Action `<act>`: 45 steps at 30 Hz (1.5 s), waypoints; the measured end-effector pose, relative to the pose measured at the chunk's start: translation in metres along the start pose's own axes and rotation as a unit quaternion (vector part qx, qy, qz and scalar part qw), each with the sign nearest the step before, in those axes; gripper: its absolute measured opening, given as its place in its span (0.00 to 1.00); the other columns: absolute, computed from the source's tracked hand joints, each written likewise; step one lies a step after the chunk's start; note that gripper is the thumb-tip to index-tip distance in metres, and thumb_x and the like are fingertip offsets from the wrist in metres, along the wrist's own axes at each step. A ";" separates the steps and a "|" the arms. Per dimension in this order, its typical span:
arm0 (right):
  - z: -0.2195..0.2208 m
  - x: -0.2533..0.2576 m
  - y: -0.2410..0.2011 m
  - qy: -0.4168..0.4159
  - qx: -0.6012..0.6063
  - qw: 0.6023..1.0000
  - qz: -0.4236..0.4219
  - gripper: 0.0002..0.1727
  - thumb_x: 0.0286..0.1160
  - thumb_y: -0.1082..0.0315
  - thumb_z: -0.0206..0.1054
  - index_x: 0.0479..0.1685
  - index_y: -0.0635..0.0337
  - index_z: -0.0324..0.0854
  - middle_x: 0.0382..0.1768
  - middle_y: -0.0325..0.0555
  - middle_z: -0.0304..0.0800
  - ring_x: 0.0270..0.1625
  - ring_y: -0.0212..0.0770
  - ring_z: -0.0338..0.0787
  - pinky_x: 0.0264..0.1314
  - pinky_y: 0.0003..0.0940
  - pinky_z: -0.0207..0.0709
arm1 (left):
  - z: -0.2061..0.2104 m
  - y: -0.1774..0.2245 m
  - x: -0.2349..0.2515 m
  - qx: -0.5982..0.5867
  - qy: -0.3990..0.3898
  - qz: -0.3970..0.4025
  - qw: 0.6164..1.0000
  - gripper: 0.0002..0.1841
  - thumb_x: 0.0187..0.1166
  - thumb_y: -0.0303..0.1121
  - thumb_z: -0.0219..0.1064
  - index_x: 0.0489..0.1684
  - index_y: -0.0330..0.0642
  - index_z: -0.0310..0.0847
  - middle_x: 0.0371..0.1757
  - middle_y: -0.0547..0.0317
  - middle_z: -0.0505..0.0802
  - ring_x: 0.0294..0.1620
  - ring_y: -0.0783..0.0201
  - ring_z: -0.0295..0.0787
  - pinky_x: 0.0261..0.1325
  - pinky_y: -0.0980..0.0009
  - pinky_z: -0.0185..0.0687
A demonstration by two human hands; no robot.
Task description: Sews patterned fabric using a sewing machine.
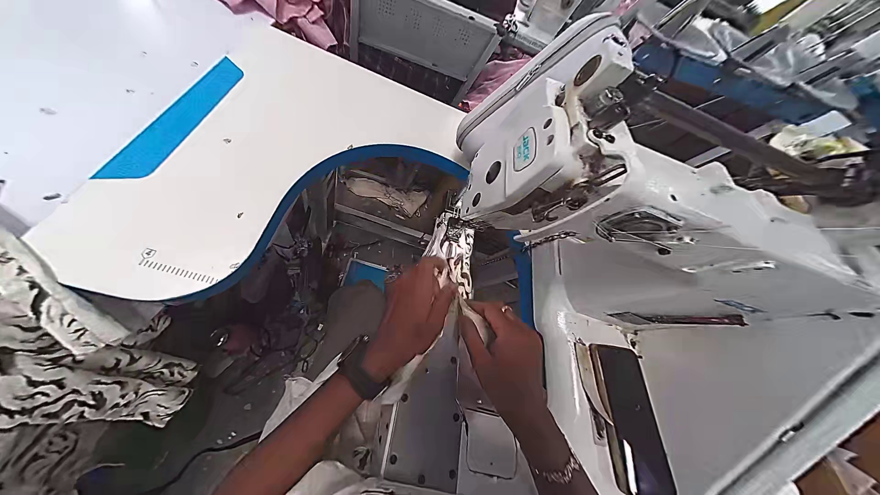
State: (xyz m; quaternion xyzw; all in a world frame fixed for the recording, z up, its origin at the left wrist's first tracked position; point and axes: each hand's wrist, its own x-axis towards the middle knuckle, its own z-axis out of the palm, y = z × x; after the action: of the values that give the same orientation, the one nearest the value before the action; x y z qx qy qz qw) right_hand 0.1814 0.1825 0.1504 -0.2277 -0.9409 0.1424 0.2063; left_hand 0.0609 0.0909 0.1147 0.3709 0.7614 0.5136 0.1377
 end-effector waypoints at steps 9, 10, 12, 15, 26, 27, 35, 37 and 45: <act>-0.057 -0.046 0.007 -0.180 -0.023 0.957 -0.227 0.15 0.69 0.60 0.66 0.19 0.59 0.84 0.12 0.43 0.78 0.15 0.43 0.84 0.14 0.40 0.74 | -0.011 0.005 -0.077 0.042 0.001 0.098 0.994 0.12 0.81 0.27 0.59 0.31 0.31 0.85 0.26 0.45 0.89 0.29 0.51 0.90 0.34 0.56 0.84; -0.057 -0.047 -0.020 -0.154 -0.078 0.951 -0.258 0.13 0.67 0.62 0.66 0.18 0.58 0.84 0.10 0.43 0.76 0.13 0.45 0.82 0.10 0.40 0.70 | -0.005 0.001 -0.075 0.049 0.028 0.119 0.991 0.11 0.79 0.26 0.59 0.30 0.32 0.85 0.25 0.47 0.89 0.27 0.52 0.90 0.32 0.57 0.83; -0.041 -0.059 -0.043 -0.185 -0.092 0.954 -0.218 0.11 0.66 0.63 0.66 0.20 0.57 0.84 0.10 0.43 0.75 0.12 0.46 0.82 0.10 0.41 0.69 | 0.001 -0.003 -0.070 0.052 0.053 0.127 0.989 0.11 0.77 0.26 0.58 0.28 0.32 0.84 0.22 0.48 0.87 0.23 0.51 0.88 0.26 0.57 0.80; -0.042 -0.047 -0.044 -0.257 -0.097 0.959 -0.074 0.10 0.72 0.66 0.67 0.30 0.64 0.86 0.13 0.52 0.82 0.18 0.57 0.88 0.18 0.54 0.76 | -0.004 0.002 -0.055 0.059 0.022 0.074 0.995 0.13 0.81 0.32 0.58 0.34 0.32 0.84 0.14 0.50 0.82 0.15 0.51 0.84 0.20 0.55 0.78; -0.062 -0.024 -0.050 -0.255 -0.205 0.942 -0.073 0.17 0.73 0.56 0.64 0.29 0.62 0.85 0.07 0.46 0.74 0.12 0.53 0.83 0.13 0.45 0.69 | 0.008 -0.014 -0.062 0.037 0.099 0.191 0.976 0.15 0.80 0.33 0.61 0.20 0.39 0.80 0.16 0.57 0.80 0.16 0.62 0.79 0.18 0.70 0.72; -0.062 -0.022 -0.051 -0.245 -0.209 0.943 -0.085 0.17 0.70 0.55 0.66 0.28 0.61 0.86 0.07 0.45 0.74 0.12 0.52 0.83 0.13 0.45 0.68 | 0.009 -0.013 -0.059 0.038 0.102 0.193 0.975 0.15 0.81 0.33 0.60 0.21 0.38 0.79 0.14 0.58 0.79 0.13 0.63 0.77 0.15 0.70 0.69; -0.040 0.004 -0.053 -0.300 -0.249 0.917 -0.083 0.11 0.72 0.62 0.64 0.32 0.61 0.84 0.09 0.47 0.76 0.17 0.55 0.86 0.19 0.47 0.72 | 0.003 -0.008 -0.075 0.006 0.097 0.135 0.986 0.11 0.80 0.33 0.59 0.34 0.37 0.86 0.12 0.59 0.82 0.10 0.63 0.79 0.14 0.69 0.71; -0.038 0.019 -0.058 -0.350 -0.267 0.896 -0.054 0.11 0.76 0.63 0.63 0.39 0.62 0.84 0.15 0.51 0.82 0.25 0.58 0.90 0.27 0.51 0.76 | 0.008 -0.008 -0.069 -0.010 0.109 0.120 0.987 0.11 0.81 0.32 0.59 0.35 0.37 0.85 0.12 0.59 0.81 0.10 0.63 0.79 0.14 0.68 0.72; -0.038 0.021 0.002 -0.485 -0.124 0.864 0.055 0.25 0.79 0.62 0.66 0.69 0.70 0.79 0.47 0.71 0.91 0.55 0.72 0.89 0.59 0.70 0.75 | -0.060 -0.068 -0.089 -0.236 -0.152 -0.075 0.957 0.12 0.76 0.34 0.72 0.45 0.32 0.85 0.29 0.56 0.90 0.29 0.68 0.86 0.38 0.67 0.84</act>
State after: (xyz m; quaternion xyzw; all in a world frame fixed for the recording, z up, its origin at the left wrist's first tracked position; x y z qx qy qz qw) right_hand 0.1825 0.2013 0.1892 -0.2050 -0.9181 0.1281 -0.3142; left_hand 0.0581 -0.0258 0.0657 0.3432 0.6140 0.6050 0.3732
